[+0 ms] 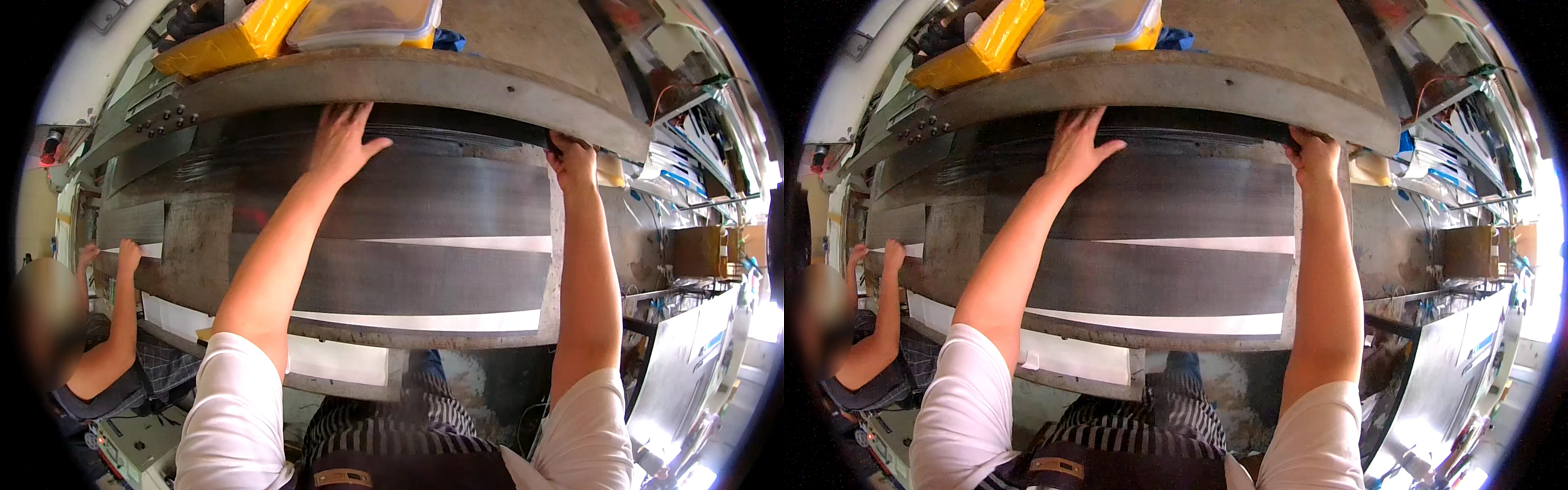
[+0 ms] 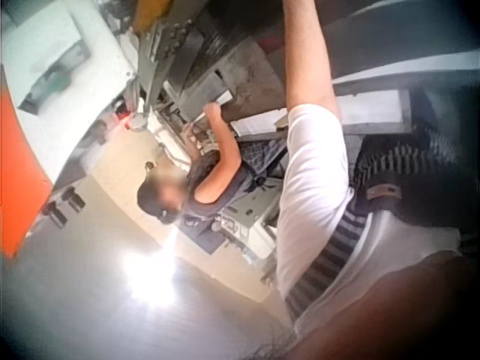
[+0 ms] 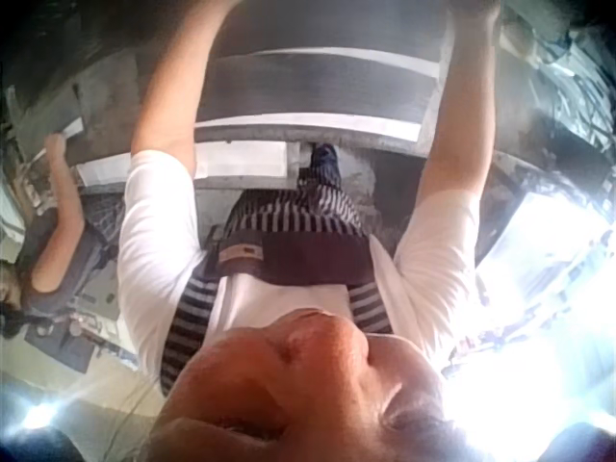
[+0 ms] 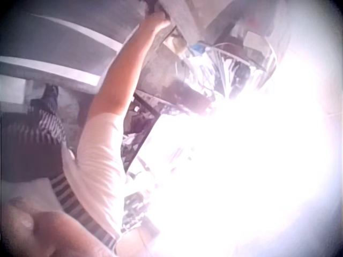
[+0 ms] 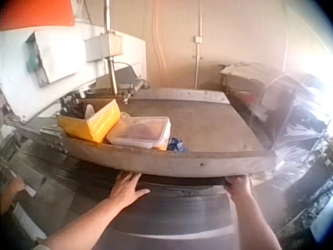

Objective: The person repeatedly places long white tape strips across a large dark sheet on a workbench, smoothing each strip with both hands. A coworker performs the same action on an adjacent section of the sheet.

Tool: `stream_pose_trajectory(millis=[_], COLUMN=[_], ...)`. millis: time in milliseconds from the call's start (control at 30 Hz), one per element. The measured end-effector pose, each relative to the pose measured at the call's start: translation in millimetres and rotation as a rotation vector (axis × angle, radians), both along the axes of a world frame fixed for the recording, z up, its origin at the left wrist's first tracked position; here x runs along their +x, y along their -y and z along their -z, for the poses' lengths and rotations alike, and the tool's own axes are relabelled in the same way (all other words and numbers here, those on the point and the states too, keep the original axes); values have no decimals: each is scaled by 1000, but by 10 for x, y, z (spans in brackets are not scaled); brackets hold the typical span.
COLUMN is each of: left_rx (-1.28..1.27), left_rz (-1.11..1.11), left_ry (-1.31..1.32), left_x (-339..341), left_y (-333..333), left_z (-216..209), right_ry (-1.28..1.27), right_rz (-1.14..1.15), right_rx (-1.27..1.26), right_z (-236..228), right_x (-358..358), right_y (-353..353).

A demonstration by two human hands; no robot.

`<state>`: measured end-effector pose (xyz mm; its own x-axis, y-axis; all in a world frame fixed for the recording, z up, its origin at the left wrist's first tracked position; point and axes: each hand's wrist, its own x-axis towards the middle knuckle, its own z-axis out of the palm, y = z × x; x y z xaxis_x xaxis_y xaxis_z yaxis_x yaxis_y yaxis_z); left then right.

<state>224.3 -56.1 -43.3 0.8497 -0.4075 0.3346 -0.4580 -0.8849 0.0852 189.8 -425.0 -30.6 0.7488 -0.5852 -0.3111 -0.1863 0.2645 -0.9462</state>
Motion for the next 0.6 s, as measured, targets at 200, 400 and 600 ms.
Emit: stream_pose_trajectory(millis=[200, 400, 600], left_rx=[-38, -10, -100], left_rz=[242, 227, 185], left_ry=[328, 6, -311], left_x=[-642, -2388, -2884], left_y=[-343, -758, -948], left_z=[-463, -363, 144], right_ry=[-12, -107, -193], right_rz=[-205, -183, -213], right_rx=[24, -236, -966], right_z=[-142, 4, 347], right_x=[-1304, -2804, -3032], right_y=[79, -376, -632])
